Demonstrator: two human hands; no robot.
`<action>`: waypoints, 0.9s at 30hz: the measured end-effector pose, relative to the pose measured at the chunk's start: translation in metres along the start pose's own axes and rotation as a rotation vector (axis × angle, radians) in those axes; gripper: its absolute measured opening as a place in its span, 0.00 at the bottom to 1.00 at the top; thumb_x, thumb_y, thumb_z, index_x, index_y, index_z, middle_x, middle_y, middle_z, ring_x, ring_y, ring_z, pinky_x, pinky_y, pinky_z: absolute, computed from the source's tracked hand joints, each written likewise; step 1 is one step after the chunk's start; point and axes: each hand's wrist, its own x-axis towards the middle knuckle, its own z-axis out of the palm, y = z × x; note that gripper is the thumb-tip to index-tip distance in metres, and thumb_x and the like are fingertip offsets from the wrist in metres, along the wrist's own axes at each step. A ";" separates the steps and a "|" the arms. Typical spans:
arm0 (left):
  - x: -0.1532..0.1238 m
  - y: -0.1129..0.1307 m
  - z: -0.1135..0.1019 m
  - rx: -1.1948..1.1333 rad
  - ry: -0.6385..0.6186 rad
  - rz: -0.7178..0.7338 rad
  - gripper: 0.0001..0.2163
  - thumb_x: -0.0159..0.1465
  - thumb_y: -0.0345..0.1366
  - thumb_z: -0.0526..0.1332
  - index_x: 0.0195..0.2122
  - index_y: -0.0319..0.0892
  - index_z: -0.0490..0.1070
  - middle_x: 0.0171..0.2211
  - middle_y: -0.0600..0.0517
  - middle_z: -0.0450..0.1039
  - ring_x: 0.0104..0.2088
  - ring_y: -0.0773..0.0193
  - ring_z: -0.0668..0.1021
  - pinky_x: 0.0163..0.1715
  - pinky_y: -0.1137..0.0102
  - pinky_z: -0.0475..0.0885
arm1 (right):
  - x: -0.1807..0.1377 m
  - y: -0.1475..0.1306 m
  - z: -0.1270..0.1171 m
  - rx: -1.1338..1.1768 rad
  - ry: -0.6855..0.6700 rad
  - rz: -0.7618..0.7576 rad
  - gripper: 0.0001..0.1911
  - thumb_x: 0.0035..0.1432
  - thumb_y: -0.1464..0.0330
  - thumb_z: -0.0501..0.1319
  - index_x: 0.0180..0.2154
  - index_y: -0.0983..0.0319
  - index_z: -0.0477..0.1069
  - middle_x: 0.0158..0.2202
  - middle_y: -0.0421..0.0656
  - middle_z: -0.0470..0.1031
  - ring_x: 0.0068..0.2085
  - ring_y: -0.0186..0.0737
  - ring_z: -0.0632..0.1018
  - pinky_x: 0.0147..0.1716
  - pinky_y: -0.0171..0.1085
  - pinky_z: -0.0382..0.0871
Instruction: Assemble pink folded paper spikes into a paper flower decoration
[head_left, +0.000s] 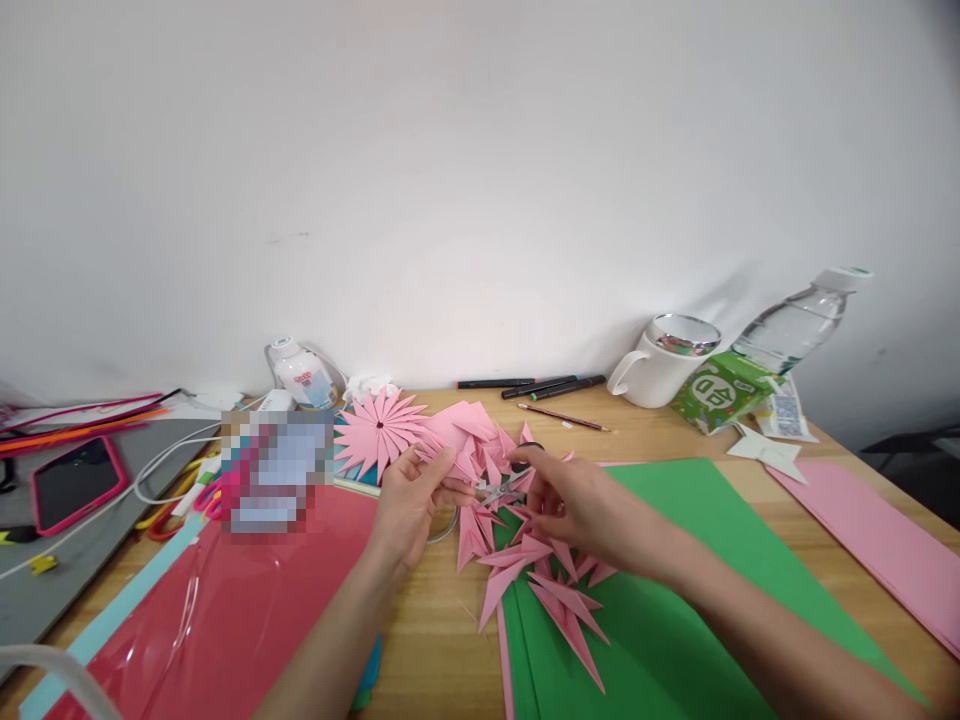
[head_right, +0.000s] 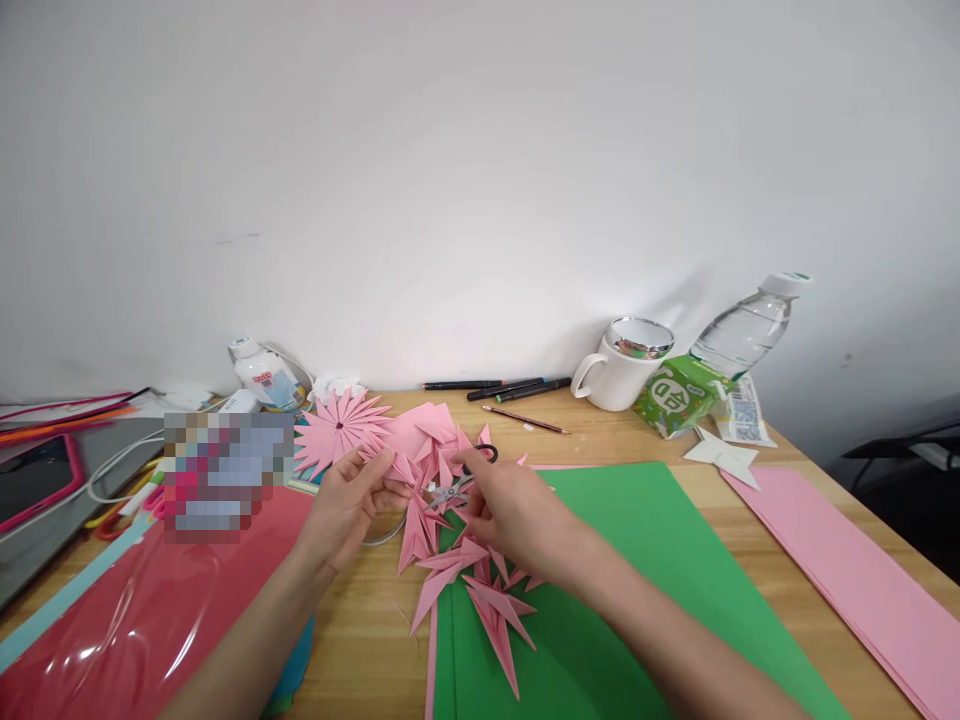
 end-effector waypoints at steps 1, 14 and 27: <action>0.000 0.000 0.000 -0.001 0.004 -0.003 0.15 0.48 0.38 0.69 0.27 0.38 0.63 0.16 0.56 0.72 0.17 0.65 0.76 0.18 0.73 0.74 | 0.001 -0.002 -0.010 0.045 0.043 -0.015 0.28 0.49 0.77 0.56 0.53 0.61 0.58 0.29 0.41 0.75 0.29 0.36 0.74 0.27 0.33 0.64; -0.001 0.002 0.000 0.054 -0.026 0.055 0.14 0.49 0.40 0.67 0.26 0.39 0.63 0.15 0.53 0.73 0.15 0.66 0.75 0.15 0.76 0.70 | 0.042 -0.014 -0.029 0.858 0.410 -0.186 0.30 0.45 0.67 0.66 0.51 0.64 0.62 0.36 0.44 0.73 0.35 0.37 0.75 0.37 0.41 0.71; 0.000 -0.003 0.001 0.156 0.011 0.132 0.13 0.49 0.40 0.67 0.25 0.40 0.62 0.15 0.54 0.73 0.16 0.61 0.77 0.15 0.72 0.71 | 0.045 -0.016 -0.021 0.799 0.281 -0.132 0.23 0.51 0.72 0.59 0.50 0.64 0.62 0.32 0.41 0.73 0.29 0.33 0.75 0.32 0.38 0.73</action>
